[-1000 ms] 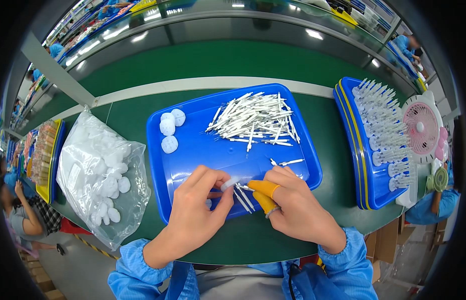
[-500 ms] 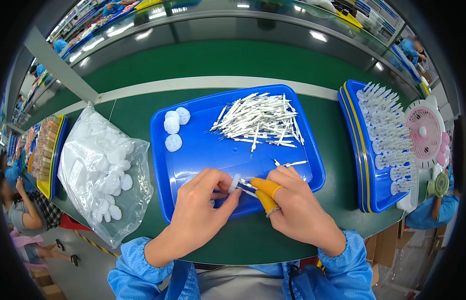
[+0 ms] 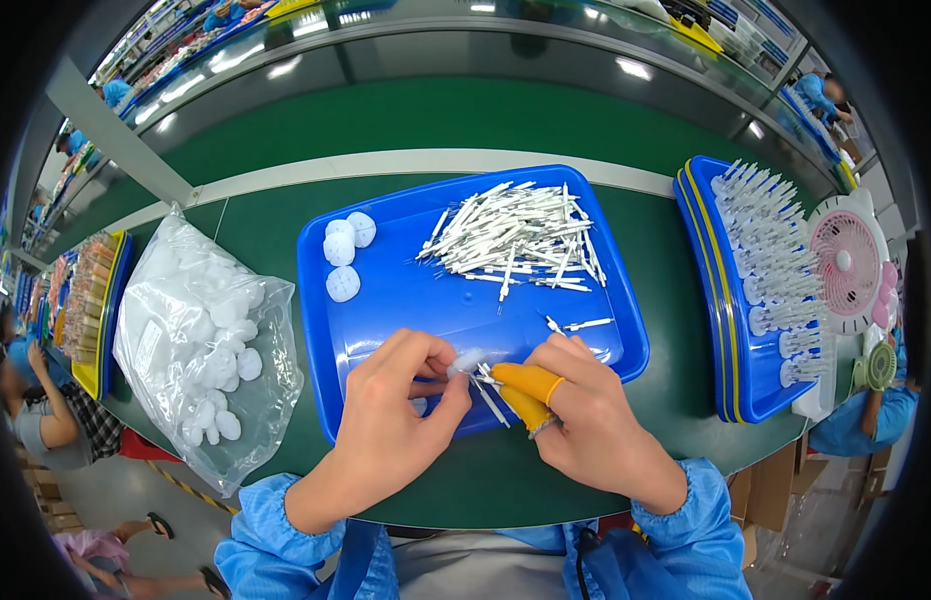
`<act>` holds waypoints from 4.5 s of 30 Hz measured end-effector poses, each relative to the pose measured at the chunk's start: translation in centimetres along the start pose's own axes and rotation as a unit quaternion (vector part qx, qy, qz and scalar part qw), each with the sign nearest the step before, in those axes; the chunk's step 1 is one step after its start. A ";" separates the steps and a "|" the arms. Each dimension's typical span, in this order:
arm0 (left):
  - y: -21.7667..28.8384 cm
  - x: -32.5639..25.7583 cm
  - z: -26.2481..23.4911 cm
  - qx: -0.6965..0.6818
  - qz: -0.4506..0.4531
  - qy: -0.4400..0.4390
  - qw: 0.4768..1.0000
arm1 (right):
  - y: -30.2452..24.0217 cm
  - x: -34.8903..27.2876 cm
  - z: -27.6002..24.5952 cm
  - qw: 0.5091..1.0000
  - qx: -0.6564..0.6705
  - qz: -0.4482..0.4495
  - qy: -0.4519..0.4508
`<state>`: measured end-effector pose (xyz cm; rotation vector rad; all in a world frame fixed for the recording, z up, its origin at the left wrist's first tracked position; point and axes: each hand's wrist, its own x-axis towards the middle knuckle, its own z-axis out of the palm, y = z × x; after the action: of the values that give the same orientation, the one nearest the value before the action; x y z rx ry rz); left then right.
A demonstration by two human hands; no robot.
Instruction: The person inserts white plastic rods into circular white plastic bases using a yellow tool. The person picks up a base, inserts a rod, and places the assembled unit into a blue tray. The process is repeated continuously throughout the clip.
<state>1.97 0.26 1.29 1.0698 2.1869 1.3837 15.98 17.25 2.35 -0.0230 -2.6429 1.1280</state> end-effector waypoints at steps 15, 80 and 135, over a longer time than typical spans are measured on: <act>0.2 -0.1 0.6 -0.011 0.013 0.000 1.000 | 0.4 0.0 1.6 0.998 -0.050 -0.010 0.024; 0.0 -0.9 0.8 0.047 0.085 0.019 0.995 | -0.6 -0.2 2.8 0.992 -0.004 -0.010 0.128; 0.3 -0.8 0.4 -0.135 0.048 -0.006 0.990 | -0.8 -0.7 0.5 0.985 -0.033 -0.043 0.163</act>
<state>2.84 -0.01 1.33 1.0890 1.8904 1.6544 16.58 16.30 2.43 -0.0975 -2.3651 0.9213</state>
